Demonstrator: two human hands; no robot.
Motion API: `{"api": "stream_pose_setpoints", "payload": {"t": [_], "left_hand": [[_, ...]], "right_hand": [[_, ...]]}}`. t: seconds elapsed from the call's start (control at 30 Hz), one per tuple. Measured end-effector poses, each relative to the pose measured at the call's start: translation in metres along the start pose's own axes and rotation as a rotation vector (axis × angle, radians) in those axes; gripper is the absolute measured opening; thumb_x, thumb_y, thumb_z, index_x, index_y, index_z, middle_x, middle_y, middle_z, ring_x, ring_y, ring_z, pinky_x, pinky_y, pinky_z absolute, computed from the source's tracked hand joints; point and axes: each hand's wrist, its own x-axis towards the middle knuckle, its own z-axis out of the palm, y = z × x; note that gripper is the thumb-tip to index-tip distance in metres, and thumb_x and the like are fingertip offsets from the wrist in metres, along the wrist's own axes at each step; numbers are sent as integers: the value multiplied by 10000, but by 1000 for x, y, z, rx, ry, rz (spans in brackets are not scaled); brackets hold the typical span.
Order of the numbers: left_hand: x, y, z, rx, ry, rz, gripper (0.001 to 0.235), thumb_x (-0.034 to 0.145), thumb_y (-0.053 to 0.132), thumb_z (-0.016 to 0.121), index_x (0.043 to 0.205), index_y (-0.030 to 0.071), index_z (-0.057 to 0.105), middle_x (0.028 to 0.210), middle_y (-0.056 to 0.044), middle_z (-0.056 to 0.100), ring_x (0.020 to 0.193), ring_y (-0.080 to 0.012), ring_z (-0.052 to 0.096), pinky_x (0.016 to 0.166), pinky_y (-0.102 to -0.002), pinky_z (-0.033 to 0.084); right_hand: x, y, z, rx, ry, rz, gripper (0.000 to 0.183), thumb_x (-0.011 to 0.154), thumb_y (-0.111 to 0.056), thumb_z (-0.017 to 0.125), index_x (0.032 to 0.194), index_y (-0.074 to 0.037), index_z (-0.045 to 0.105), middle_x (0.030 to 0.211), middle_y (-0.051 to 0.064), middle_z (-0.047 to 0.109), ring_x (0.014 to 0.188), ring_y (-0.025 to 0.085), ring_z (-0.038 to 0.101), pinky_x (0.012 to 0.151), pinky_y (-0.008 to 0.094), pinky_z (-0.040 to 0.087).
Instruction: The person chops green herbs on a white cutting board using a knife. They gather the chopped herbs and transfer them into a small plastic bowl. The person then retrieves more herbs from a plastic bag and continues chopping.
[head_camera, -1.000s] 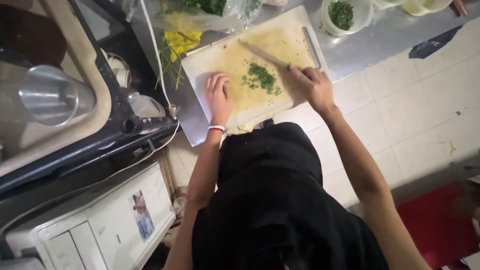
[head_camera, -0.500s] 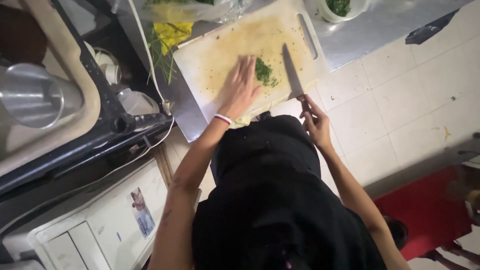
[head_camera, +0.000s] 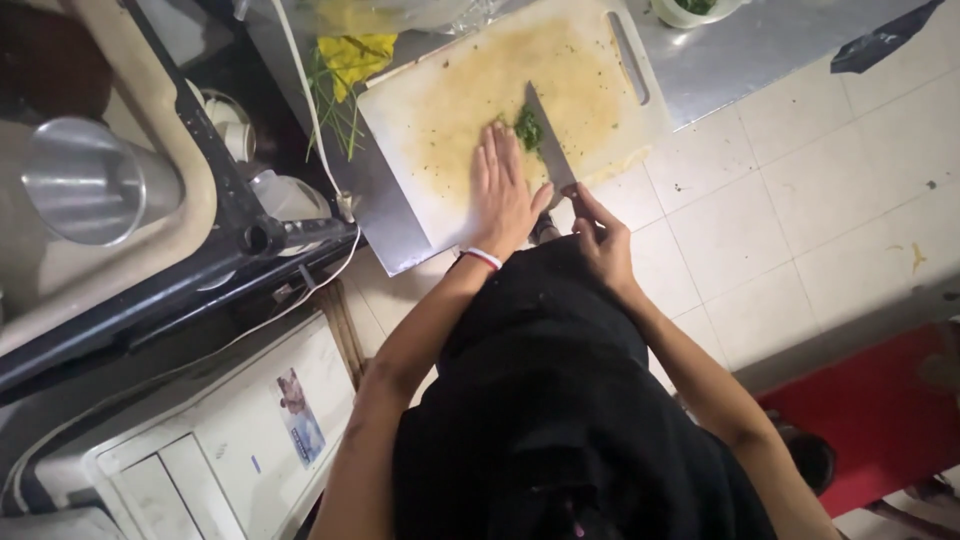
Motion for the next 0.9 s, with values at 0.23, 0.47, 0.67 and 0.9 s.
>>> {"api": "stream_pose_setpoints", "payload": {"t": [0.23, 0.47, 0.67, 0.9], "left_hand": [[1, 8, -5, -45, 54, 0, 1006, 993, 607, 554, 1562, -118, 150, 1625, -353, 216, 1553, -455, 185, 1298, -498, 127], [5, -10, 22, -625, 225, -95, 813, 1045, 334, 528, 1646, 34, 72, 1692, -211, 190, 1572, -380, 181, 1287, -560, 156], [19, -63, 56, -607, 552, -171, 489, 994, 127, 565, 1470, 97, 455, 1397, -110, 552, 1235, -330, 549, 1071, -472, 399], [13, -70, 79, -447, 494, -159, 429, 978, 179, 576, 1400, 149, 506, 1209, -94, 606, 1109, -344, 537, 1001, -511, 375]], "right_hand": [[0, -29, 8, 124, -142, 114, 525, 1003, -22, 566, 1512, -142, 524, 1229, 171, 714, 889, 231, 704, 753, 412, 608], [8, -43, 3, 396, -197, 196, 507, 1022, 14, 510, 1517, -92, 493, 815, 145, 637, 491, 179, 568, 482, 297, 510], [14, -21, -13, 473, -120, 193, 492, 1023, 12, 514, 1508, -67, 498, 803, 152, 620, 466, 166, 543, 443, 276, 456], [57, -20, -60, 445, 118, 154, 489, 1022, 4, 516, 1503, -82, 512, 809, 149, 611, 464, 152, 520, 401, 258, 381]]}}
